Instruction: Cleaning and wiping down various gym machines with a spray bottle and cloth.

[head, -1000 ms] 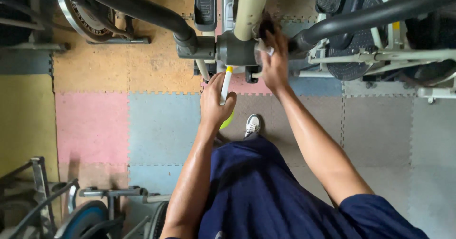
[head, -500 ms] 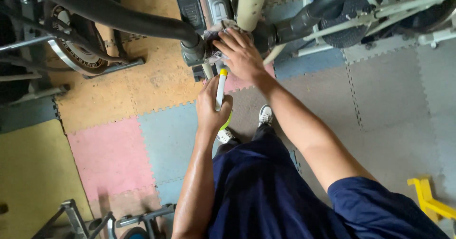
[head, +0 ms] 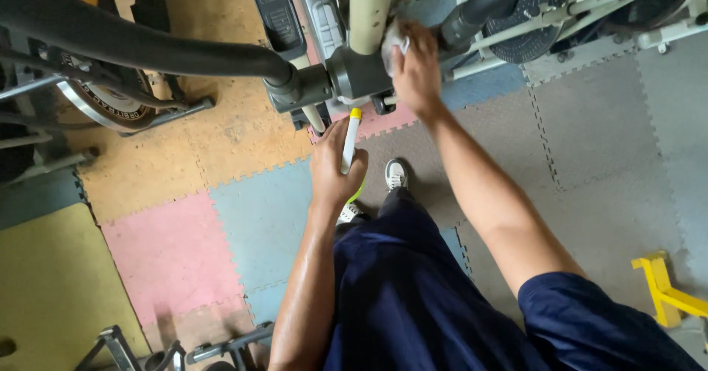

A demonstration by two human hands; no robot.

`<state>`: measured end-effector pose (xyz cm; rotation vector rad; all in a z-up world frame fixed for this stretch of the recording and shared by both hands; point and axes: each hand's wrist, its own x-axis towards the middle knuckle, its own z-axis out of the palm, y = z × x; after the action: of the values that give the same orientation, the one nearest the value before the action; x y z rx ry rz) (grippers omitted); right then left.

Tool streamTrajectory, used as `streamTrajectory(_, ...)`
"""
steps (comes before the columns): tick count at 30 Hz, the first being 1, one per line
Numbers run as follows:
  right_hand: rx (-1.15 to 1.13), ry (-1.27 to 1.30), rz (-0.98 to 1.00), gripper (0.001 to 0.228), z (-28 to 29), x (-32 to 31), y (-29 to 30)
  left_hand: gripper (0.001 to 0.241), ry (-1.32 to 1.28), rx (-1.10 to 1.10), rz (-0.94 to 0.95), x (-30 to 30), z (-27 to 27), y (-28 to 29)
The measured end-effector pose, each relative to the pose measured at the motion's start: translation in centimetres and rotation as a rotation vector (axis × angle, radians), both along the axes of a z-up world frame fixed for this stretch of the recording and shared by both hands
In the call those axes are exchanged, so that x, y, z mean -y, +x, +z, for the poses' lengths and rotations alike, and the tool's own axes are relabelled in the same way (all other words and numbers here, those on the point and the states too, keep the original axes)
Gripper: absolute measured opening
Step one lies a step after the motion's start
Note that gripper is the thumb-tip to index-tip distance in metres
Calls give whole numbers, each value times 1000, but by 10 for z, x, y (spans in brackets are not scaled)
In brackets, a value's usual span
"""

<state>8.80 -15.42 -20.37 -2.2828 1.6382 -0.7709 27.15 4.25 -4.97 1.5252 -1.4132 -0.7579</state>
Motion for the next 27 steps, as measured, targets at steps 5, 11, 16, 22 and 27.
streamTrajectory(5,133,-112,30,44,26,-60,13,50,-140,31,10,21,14,-12)
streamTrajectory(11,368,353,-36,42,80,-71,-32,37,-165,7,51,44,54,-19)
streamTrajectory(16,455,409,-28,50,118,-65,-41,40,-84,-8,68,51,84,-20)
streamTrajectory(22,392,-584,338,49,183,-12,-7,56,-323,-23,82,47,86,-20)
streamTrajectory(27,-325,-774,484,47,212,33,23,53,-245,-22,131,38,87,-16)
